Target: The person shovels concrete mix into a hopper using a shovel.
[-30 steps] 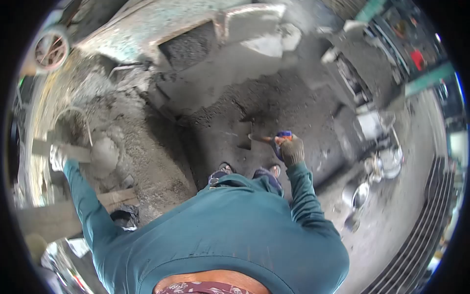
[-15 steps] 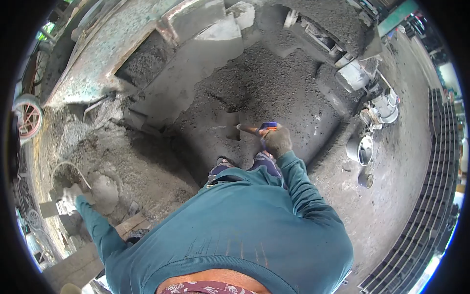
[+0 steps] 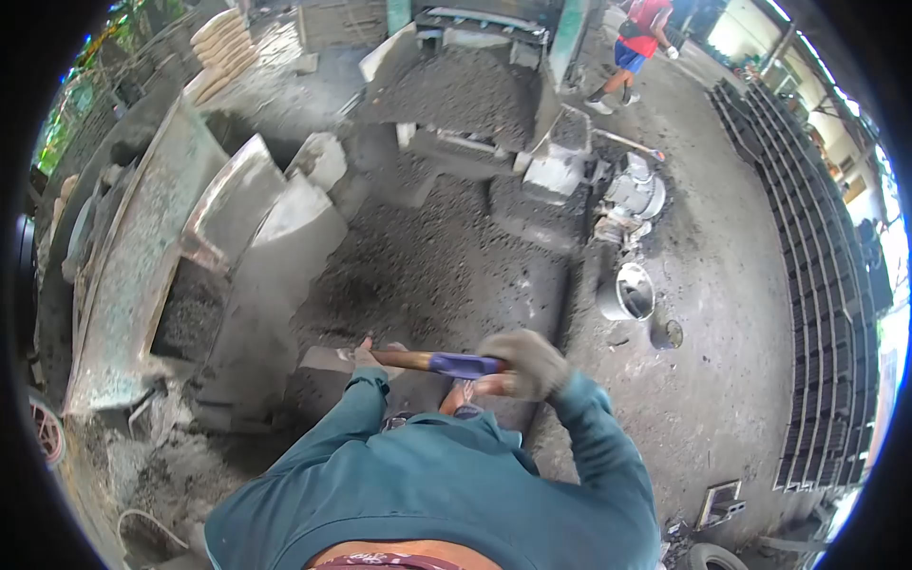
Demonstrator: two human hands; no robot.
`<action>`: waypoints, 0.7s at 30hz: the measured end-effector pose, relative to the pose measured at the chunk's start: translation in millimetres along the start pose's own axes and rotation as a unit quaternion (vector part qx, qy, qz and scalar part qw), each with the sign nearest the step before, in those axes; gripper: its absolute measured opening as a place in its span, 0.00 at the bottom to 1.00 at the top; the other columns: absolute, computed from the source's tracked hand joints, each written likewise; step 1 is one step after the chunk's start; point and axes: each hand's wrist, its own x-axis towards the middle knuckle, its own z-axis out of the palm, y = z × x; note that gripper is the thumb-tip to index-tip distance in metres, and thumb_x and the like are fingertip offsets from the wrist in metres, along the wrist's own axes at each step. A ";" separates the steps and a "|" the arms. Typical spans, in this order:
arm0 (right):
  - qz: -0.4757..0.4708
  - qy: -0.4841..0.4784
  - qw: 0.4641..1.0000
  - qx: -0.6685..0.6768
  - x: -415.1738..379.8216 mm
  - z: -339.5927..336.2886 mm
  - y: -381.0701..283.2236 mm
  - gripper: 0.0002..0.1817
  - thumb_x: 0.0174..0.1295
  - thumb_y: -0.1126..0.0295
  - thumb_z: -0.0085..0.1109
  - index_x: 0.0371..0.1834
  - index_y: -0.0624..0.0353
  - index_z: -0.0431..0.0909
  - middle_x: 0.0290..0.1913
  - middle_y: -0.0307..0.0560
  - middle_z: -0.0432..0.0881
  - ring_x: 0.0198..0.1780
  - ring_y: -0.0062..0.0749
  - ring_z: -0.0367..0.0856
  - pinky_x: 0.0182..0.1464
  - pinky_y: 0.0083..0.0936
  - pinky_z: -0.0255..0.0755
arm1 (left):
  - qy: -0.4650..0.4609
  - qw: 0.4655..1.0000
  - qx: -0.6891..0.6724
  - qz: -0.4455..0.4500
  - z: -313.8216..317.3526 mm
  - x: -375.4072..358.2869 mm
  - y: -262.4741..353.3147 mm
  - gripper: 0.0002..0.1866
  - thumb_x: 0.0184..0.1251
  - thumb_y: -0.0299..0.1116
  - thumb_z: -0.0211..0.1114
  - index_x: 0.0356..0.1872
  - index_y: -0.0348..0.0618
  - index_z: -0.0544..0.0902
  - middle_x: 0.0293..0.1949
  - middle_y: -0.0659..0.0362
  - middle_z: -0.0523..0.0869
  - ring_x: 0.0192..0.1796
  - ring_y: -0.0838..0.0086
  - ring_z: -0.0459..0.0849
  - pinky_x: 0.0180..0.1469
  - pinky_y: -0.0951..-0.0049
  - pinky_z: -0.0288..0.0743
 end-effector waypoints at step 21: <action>0.383 0.621 0.360 0.582 -231.1 125.5 146.5 0.04 0.53 0.74 0.61 0.31 0.61 0.77 0.19 0.48 0.75 0.18 0.44 0.77 0.22 0.38 0.75 | -0.430 0.857 0.279 -0.047 386.8 -77.6 -175.6 0.15 0.66 0.43 0.68 0.29 0.52 0.71 0.23 0.61 0.75 0.23 0.64 0.76 0.40 0.53 0.74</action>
